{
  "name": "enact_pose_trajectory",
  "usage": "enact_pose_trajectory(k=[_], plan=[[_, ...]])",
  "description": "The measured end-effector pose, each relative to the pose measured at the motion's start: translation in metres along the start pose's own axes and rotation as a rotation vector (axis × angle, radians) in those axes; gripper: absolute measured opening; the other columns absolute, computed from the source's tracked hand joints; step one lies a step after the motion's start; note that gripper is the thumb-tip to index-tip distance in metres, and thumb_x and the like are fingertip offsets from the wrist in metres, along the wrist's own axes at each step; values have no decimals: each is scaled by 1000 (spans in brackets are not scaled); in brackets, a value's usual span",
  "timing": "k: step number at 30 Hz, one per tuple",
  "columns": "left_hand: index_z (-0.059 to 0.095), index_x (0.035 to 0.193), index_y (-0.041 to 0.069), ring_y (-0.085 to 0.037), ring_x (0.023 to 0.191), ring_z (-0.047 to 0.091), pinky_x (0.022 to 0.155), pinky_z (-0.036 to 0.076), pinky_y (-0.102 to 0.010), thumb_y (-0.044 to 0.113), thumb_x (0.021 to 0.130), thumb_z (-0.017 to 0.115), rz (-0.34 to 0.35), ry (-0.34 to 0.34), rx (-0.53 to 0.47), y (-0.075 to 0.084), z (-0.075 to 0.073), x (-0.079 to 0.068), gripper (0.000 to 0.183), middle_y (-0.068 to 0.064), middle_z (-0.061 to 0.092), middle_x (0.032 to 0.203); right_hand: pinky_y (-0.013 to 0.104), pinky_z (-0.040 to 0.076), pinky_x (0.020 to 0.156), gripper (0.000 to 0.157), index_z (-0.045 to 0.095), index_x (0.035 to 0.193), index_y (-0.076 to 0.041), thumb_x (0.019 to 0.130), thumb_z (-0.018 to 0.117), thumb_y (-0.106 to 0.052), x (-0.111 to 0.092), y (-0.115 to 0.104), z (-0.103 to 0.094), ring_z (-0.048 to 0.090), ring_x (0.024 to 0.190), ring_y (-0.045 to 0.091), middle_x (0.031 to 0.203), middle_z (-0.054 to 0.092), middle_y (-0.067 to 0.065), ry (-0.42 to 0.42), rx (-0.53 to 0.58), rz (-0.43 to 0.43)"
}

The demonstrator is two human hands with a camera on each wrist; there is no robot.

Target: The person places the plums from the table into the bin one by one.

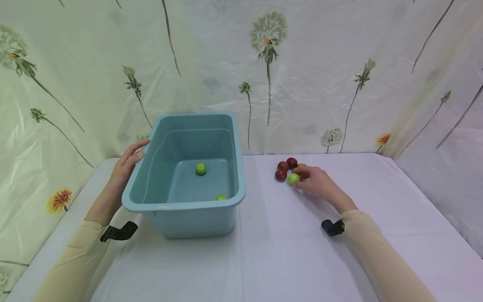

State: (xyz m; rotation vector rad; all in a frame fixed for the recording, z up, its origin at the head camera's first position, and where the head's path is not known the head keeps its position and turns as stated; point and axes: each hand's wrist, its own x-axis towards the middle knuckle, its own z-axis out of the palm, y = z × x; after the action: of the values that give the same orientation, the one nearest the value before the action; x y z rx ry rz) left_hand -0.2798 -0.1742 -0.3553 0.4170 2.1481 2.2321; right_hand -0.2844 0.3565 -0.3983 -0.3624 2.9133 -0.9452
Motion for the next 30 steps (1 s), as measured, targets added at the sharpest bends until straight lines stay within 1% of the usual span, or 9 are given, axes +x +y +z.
enact_pose_trajectory(k=[6,12,16,21,26,30], plan=[[44,147,26,-23,119,50,87,48,-29,38,103,49,1,2,2,-1,-1,0,46,-8,41,142,50,44,90,45,60,131,-2,90,72,-18,-3,-4,0,57,114,38,116,65,18,13,7,-10],[44,147,26,-23,121,48,88,47,-29,38,103,49,-1,6,7,-1,-1,0,45,-7,39,144,48,46,87,43,61,130,-3,90,72,-16,-4,-8,0,60,109,35,113,67,17,63,-1,-44],[44,147,26,-23,121,48,88,47,-29,38,103,49,0,4,2,-1,-1,0,45,-7,40,144,47,49,87,41,61,129,-4,91,71,-15,-5,-11,0,60,109,32,113,67,16,86,-8,-45],[44,147,26,-24,120,49,88,47,-30,38,103,49,1,-4,-2,-1,-1,0,46,-8,41,143,48,50,86,39,62,127,-3,91,72,-14,-4,-20,2,60,106,33,112,66,16,126,-27,-67],[43,147,26,-24,120,48,88,47,-31,39,103,49,-1,-1,9,0,0,-1,46,-8,41,142,49,49,86,42,61,128,-3,92,72,-21,-3,-28,5,61,104,34,114,66,17,165,-16,-74],[43,147,26,-24,119,49,88,47,-30,39,103,49,-3,2,10,0,0,0,46,-8,41,142,49,51,85,43,61,129,-7,92,71,-27,-1,-31,7,62,104,35,120,64,16,184,12,-68]])
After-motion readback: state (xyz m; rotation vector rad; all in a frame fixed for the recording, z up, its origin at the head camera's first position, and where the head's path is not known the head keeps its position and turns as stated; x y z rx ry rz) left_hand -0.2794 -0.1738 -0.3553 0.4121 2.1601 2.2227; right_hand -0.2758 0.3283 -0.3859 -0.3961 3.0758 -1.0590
